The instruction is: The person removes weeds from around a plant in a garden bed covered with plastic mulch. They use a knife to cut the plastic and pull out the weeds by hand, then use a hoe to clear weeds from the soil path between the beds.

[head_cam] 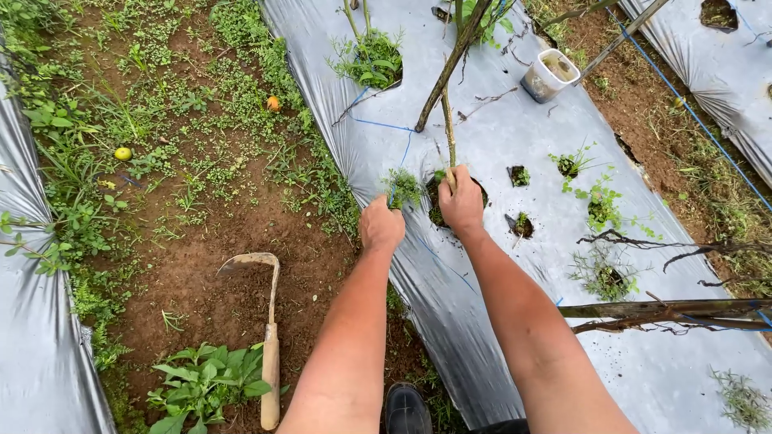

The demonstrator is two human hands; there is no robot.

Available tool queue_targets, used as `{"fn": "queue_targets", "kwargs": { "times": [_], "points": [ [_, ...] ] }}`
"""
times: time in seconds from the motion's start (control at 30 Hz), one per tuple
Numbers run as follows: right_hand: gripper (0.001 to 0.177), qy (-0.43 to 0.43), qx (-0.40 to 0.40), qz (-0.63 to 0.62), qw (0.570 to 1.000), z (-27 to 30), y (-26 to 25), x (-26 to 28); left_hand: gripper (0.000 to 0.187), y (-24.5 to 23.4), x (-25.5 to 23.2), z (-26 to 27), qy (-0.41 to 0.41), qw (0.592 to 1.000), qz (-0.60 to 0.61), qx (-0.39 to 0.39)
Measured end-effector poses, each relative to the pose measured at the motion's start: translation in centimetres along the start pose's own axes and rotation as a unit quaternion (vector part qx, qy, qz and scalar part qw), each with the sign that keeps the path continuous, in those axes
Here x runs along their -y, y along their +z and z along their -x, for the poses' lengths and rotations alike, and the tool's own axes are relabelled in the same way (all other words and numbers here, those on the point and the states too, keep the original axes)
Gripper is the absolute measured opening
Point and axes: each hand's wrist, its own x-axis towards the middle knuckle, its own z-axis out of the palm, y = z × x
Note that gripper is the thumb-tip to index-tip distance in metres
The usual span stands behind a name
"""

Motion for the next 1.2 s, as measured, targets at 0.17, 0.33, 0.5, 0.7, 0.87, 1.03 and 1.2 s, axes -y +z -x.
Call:
{"fn": "queue_targets", "kwargs": {
  "times": [0.17,0.33,0.5,0.7,0.87,1.03,1.2],
  "points": [
    [0.026,-0.026,0.115,0.112,0.987,0.5,1.7,0.8,0.05,-0.5,0.3,0.1,-0.028,0.999,0.018,-0.004],
    [0.058,-0.008,0.165,0.133,0.977,0.5,2.1,2.8,0.053,-1.0,0.7,-0.3,-0.051,0.999,0.014,0.0],
    [0.048,-0.026,0.169,0.194,0.966,0.5,3.5,3.7,0.052,-0.7,0.1,0.2,-0.066,0.998,0.019,0.004],
    [0.017,-0.004,0.145,0.137,0.98,-0.5,5.5,1.1,0.054,-1.2,0.6,-0.2,-0.062,0.998,0.013,0.013],
    [0.015,0.012,0.095,0.072,0.993,-0.5,6.7,-0.6,0.054,-1.9,0.4,0.3,-0.063,0.998,0.016,0.016],
    [0.02,0.062,0.028,-0.016,0.998,-0.8,7.6,-1.9,0.055,-2.0,0.9,0.0,-0.061,0.998,0.01,0.009],
    [0.029,0.147,0.011,-0.094,0.985,1.4,4.8,3.0,0.053,-2.2,0.7,0.3,-0.06,0.998,0.016,0.004]
  ]
}}
